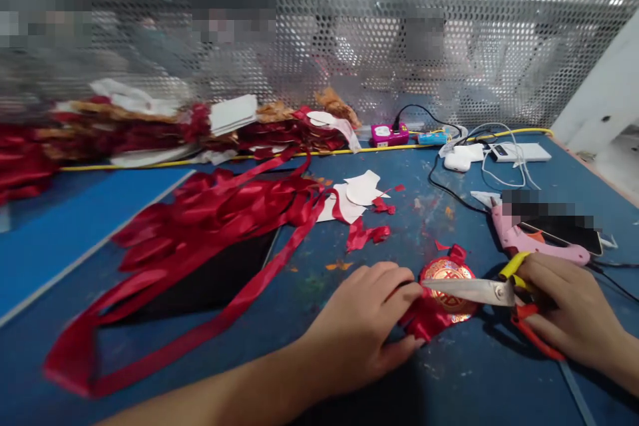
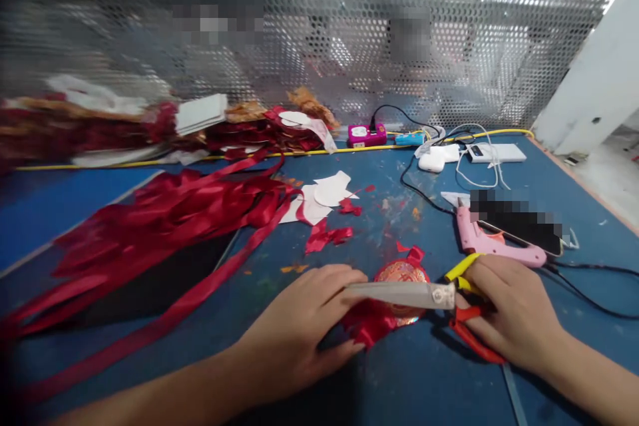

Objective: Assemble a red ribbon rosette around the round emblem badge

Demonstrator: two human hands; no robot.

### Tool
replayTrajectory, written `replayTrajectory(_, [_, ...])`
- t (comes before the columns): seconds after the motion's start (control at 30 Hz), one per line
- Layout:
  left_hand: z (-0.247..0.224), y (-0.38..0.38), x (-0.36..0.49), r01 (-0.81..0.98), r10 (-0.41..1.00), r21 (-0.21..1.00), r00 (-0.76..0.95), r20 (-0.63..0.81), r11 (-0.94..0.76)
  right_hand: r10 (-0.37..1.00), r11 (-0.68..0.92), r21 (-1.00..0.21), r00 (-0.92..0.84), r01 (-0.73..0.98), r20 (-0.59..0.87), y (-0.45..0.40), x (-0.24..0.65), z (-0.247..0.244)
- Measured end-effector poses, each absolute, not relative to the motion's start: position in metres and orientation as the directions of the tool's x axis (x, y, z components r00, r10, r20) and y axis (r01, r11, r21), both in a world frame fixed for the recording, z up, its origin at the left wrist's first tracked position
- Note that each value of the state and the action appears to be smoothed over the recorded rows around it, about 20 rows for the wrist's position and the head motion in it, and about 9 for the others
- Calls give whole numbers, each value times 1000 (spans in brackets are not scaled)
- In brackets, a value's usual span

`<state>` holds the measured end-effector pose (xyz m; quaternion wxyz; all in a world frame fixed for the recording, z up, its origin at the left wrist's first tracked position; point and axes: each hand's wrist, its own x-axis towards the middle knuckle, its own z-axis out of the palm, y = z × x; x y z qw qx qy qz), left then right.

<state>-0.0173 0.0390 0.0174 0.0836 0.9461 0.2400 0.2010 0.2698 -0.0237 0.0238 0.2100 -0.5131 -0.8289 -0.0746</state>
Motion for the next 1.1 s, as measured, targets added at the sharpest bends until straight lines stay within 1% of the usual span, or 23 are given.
replayTrajectory(0.07, [17, 41, -20, 400, 492, 319, 817, 300, -859, 819, 468, -89, -394, 879, 417, -24, 268, 25])
replayTrajectory(0.17, [13, 44, -22, 355, 485, 395, 819, 306, -847, 823, 464, -91, -390, 881, 413, -24, 268, 25])
replayTrajectory(0.23, [10, 44, -23, 356, 499, 426, 814, 296, -832, 819, 464, -83, -392, 882, 419, -24, 269, 25])
replayTrajectory(0.4, [2, 42, -20, 481, 603, 407, 754, 260, -777, 795, 493, -47, -428, 869, 430, -22, 270, 29])
replayTrajectory(0.57, [-2, 43, -19, 516, 654, 447, 716, 243, -731, 786, 504, -24, -447, 863, 427, -21, 270, 32])
replayTrajectory(0.7, [1, 44, -20, 529, 675, 463, 699, 237, -711, 792, 503, -44, -440, 863, 424, -23, 270, 30])
replayTrajectory(0.83, [11, 44, -17, 618, 723, 422, 675, 148, -663, 775, 517, -31, -452, 856, 441, -21, 271, 32])
replayTrajectory(0.93, [17, 44, -15, 638, 728, 407, 676, 109, -653, 739, 551, -1, -488, 835, 464, -19, 272, 34])
replayTrajectory(1.1, [19, 45, -16, 613, 718, 456, 691, 85, -645, 731, 572, 10, -515, 820, 447, -18, 276, 32])
